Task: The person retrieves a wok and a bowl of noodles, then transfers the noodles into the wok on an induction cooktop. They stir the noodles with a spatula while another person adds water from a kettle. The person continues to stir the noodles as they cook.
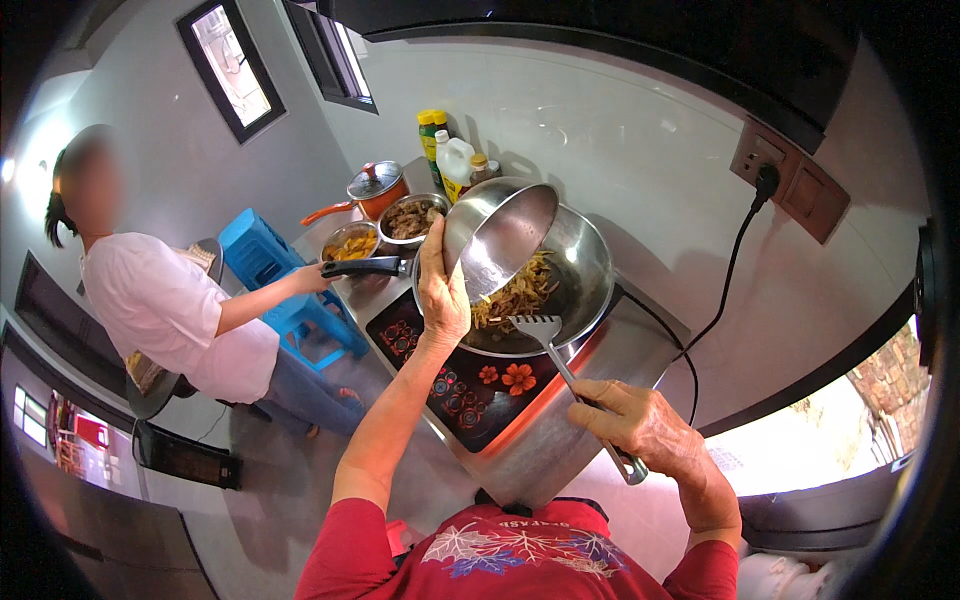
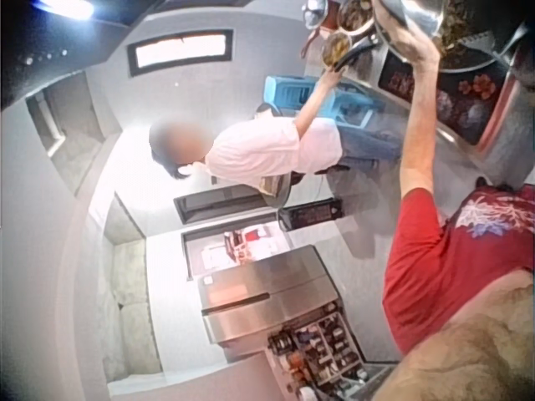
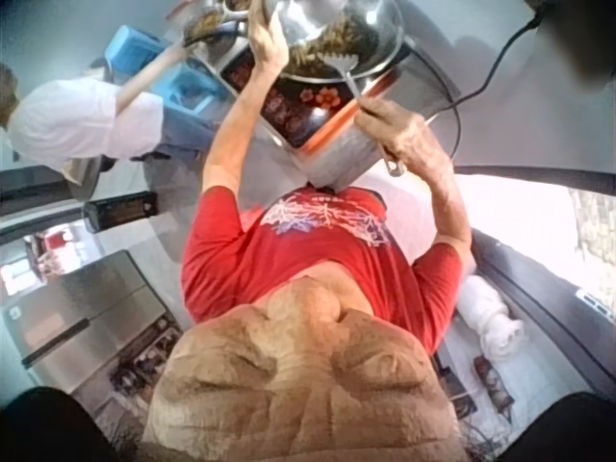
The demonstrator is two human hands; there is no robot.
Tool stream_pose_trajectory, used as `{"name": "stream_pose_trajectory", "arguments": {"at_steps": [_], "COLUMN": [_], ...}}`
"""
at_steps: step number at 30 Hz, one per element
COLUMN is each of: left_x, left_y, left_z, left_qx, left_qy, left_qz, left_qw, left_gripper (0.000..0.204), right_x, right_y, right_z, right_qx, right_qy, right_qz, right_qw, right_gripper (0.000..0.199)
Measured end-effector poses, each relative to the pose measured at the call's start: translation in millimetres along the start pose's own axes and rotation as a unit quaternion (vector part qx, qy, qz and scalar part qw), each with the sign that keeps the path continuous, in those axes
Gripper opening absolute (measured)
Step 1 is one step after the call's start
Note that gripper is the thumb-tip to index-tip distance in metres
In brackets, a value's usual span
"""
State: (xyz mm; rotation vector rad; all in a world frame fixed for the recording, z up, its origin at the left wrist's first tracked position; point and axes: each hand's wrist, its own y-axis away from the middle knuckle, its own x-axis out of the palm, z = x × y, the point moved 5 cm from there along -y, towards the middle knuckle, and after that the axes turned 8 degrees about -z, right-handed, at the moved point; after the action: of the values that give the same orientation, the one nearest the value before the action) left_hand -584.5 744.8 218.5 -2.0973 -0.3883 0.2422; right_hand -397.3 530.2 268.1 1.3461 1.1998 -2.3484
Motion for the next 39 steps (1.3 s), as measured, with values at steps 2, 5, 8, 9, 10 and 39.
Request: {"name": "stream_pose_trajectory", "arguments": {"at_steps": [2,5,8,9,10,39], "left_x": [-0.2,-2.7,-4.0,-4.4,-4.5,-14.2], "left_y": [0.5,6.0,11.0,11.5,12.4,10.2], "left_z": [-5.2,-7.9,-5.4,-4.5,-4.2,10.9], "left_qx": [0.014,0.010,0.009,0.009,0.008,-0.097], "left_qy": [0.008,-0.002,0.003,0.003,0.002,0.082], "left_qz": [0.006,0.035,0.045,0.046,0.047,-0.020], "left_qw": [1.000,0.999,0.999,0.999,0.999,0.992], "left_gripper": [0.046,0.046,0.045,0.045,0.045,0.044], "right_x": [0.6,-2.5,-8.1,-9.3,-9.9,1.1], "right_y": [-4.2,-8.4,-5.6,-3.3,-1.5,15.2], "right_z": [2.0,1.7,-0.5,-1.7,-3.2,-26.5], "right_qx": [0.001,0.022,0.056,0.072,0.090,0.105], "right_qy": [-0.016,-0.019,0.008,0.014,0.020,0.050], "right_qz": [-0.014,-0.032,-0.043,-0.044,-0.045,-0.154], "right_qw": [1.000,0.999,0.997,0.996,0.995,0.981], "right_gripper": [0.031,0.033,0.035,0.036,0.037,0.038]}}
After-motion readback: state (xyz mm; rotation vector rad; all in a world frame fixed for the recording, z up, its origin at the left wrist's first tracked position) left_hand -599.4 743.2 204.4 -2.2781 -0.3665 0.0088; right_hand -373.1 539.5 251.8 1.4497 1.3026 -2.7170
